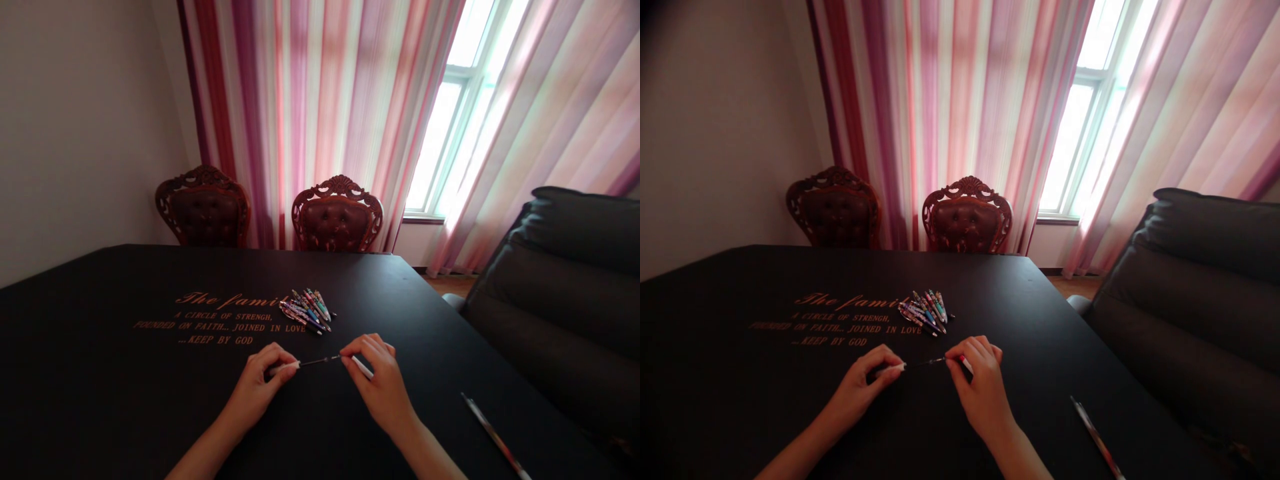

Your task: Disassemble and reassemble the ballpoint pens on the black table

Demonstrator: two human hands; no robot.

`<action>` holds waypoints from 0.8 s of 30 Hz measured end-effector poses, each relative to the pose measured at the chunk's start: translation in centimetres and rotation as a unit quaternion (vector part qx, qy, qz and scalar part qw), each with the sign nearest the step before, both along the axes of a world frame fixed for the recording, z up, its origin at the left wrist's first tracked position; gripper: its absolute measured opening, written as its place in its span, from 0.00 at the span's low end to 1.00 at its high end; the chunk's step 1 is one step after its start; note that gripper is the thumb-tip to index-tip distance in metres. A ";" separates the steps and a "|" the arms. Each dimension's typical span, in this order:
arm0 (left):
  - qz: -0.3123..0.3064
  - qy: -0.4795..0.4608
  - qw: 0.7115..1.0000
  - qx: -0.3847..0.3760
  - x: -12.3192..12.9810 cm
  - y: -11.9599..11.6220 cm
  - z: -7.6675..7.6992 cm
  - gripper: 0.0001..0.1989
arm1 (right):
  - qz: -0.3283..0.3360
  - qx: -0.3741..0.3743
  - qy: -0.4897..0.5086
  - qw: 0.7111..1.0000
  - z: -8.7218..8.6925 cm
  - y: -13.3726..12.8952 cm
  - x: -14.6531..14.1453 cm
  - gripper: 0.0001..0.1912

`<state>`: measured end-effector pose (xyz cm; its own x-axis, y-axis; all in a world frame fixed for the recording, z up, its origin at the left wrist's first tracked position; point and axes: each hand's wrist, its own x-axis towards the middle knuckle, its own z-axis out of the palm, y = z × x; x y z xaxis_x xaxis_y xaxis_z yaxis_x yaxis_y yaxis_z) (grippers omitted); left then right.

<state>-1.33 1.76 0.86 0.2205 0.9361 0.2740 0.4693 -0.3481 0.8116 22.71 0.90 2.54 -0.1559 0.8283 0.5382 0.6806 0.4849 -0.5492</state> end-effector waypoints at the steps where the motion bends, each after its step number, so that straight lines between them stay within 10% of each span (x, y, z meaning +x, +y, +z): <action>1: -0.001 0.001 1.000 -0.001 0.0 0.0 0.0 0.11 | 0.000 0.002 -0.001 1.000 0.0 0.0 0.0 0.05; 16: -0.010 -0.005 1.000 0.000 0.2 0.0 -0.2 0.11 | 0.023 -0.010 -0.007 1.000 0.0 -0.2 -0.5 0.05; 24: 0.019 -0.117 0.990 -0.071 -0.5 0.5 -0.2 0.12 | 0.030 0.028 0.163 0.986 2.7 -3.6 0.4 0.09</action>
